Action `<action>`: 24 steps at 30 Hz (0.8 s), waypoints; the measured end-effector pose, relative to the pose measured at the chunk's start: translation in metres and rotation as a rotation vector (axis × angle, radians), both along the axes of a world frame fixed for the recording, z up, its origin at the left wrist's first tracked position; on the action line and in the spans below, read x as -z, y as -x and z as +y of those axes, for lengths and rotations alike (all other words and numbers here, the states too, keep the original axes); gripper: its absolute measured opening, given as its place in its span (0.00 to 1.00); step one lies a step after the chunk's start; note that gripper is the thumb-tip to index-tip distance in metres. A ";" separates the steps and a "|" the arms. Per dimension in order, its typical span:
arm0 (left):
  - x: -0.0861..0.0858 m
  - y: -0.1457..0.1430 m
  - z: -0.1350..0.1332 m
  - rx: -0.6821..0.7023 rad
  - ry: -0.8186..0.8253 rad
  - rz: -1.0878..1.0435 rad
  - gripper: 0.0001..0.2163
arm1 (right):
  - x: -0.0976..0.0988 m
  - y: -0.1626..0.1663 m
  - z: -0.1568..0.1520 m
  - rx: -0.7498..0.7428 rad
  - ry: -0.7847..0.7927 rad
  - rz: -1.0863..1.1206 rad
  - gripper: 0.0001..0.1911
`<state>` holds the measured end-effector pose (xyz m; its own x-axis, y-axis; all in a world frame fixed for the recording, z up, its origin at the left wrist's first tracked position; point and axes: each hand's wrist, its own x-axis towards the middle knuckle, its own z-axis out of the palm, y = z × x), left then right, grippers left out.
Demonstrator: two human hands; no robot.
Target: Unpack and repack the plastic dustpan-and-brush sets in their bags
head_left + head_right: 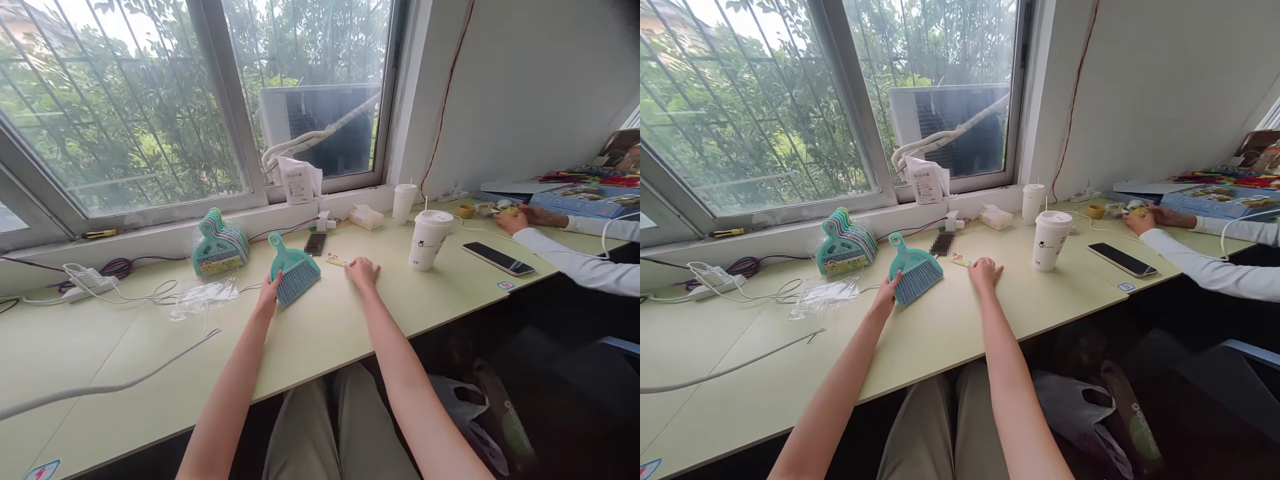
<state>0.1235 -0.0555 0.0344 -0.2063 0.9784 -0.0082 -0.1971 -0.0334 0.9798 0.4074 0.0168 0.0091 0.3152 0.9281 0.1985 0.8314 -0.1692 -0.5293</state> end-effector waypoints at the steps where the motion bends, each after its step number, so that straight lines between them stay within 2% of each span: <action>1: 0.001 0.002 0.001 -0.017 0.010 -0.020 0.25 | 0.000 -0.001 0.000 -0.050 -0.002 0.008 0.10; 4: 0.002 0.007 0.004 -0.079 0.060 -0.081 0.22 | -0.003 -0.004 0.000 -0.128 -0.010 0.042 0.09; 8: 0.000 0.014 0.007 -0.146 0.108 -0.128 0.16 | -0.005 -0.009 0.000 -0.098 -0.009 0.116 0.23; 11: -0.004 0.017 0.007 -0.175 0.084 -0.163 0.16 | -0.007 -0.011 0.000 -0.050 0.015 0.183 0.19; 15: -0.011 0.020 0.004 -0.186 0.009 -0.220 0.18 | -0.017 -0.007 -0.001 -0.150 0.023 0.297 0.17; 17: -0.015 0.020 0.003 -0.166 -0.008 -0.217 0.18 | -0.026 -0.002 -0.006 -0.290 0.049 0.476 0.19; 21: -0.015 0.015 0.002 -0.085 -0.043 -0.178 0.19 | -0.047 0.014 -0.026 -0.836 0.032 0.986 0.24; 22: -0.014 0.013 0.002 -0.062 -0.046 -0.179 0.19 | -0.051 0.019 -0.031 -0.939 0.001 1.064 0.24; 24: -0.009 0.009 0.003 -0.009 -0.032 -0.183 0.19 | -0.055 0.030 -0.038 -1.048 -0.027 1.111 0.22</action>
